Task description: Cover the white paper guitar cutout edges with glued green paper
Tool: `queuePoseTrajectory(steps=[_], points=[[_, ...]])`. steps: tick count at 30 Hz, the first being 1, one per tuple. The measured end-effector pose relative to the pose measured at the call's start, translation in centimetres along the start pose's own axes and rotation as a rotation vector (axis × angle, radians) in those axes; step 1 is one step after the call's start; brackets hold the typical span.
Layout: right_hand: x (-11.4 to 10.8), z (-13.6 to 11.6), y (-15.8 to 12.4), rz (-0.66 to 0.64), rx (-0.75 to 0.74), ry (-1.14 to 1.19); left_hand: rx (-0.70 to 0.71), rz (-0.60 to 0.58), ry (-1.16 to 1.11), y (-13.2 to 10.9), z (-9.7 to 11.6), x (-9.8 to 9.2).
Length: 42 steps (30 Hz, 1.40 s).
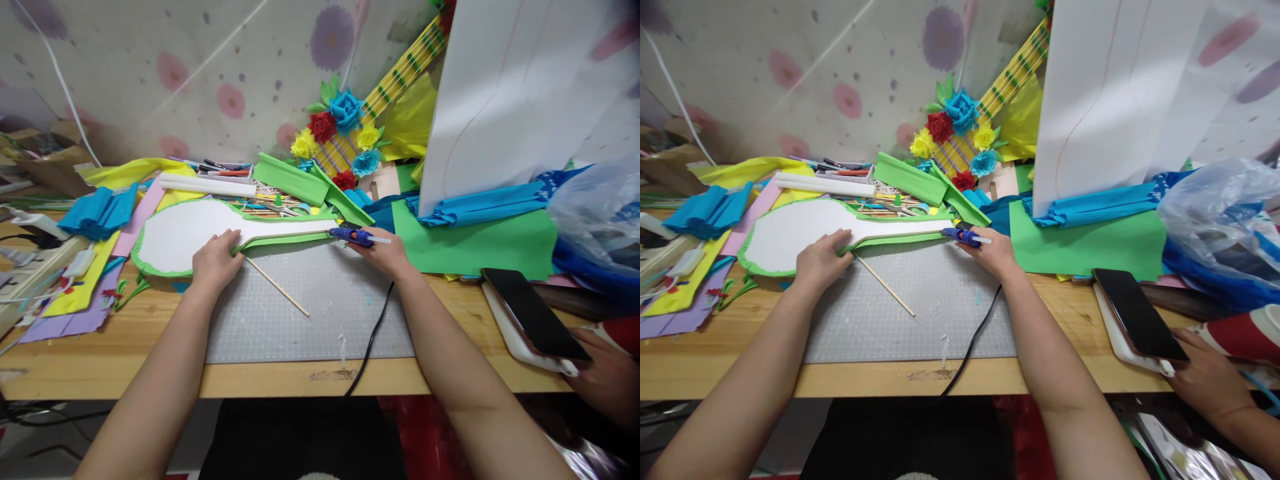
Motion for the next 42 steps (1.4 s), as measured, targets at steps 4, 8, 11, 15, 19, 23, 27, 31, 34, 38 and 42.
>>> queuePoseTrajectory(steps=[4, 8, 11, 15, 19, 23, 27, 31, 34, 38, 42], points=[[-0.1, 0.6, 0.0, -0.022, 0.037, -0.015, -0.005, -0.001, -0.004, 0.1, -0.1, 0.1], [-0.3, 1.3, -0.1, -0.024, 0.068, 0.002, -0.003, 0.003, -0.003, 0.1, -0.1, 0.1], [-0.5, 1.5, -0.2, -0.020, 0.085, 0.008, 0.000, 0.000, -0.006, 0.2, -0.2, 0.2], [-0.9, 1.7, -0.2, -0.019, 0.099, 0.012, 0.006, 0.010, -0.020, 0.1, -0.2, 0.2], [-1.2, 1.7, -0.2, -0.021, 0.095, 0.010, 0.008, 0.012, -0.022, 0.1, -0.2, 0.1], [-1.3, 2.4, -0.3, -0.039, 0.127, 0.013, -0.006, 0.002, -0.018, 0.2, -0.3, -0.1], [-1.0, 3.6, -0.2, -0.059, 0.209, 0.050, -0.013, -0.005, -0.017, 0.0, -0.5, -0.6], [-0.2, 4.3, -0.1, -0.078, 0.388, 0.160, 0.020, -0.008, -0.011, -0.3, -0.8, -1.2], [0.9, 4.2, -0.2, -0.087, 0.464, 0.323, 0.071, -0.012, 0.015, -0.4, -1.2, -1.6], [2.7, 4.6, -0.4, -0.164, 0.513, 0.478, 0.126, 0.008, 0.036, -0.4, -1.5, -1.9], [2.9, 5.3, -0.7, -0.199, 0.529, 0.580, 0.342, 0.067, 0.004, -0.4, -0.5, -1.7]])
Point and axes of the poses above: each hand's wrist, its own y-axis towards the middle knuckle, its own x-axis out of the palm, z = x × y, the point moved 6 cm from there along y, towards the middle knuckle
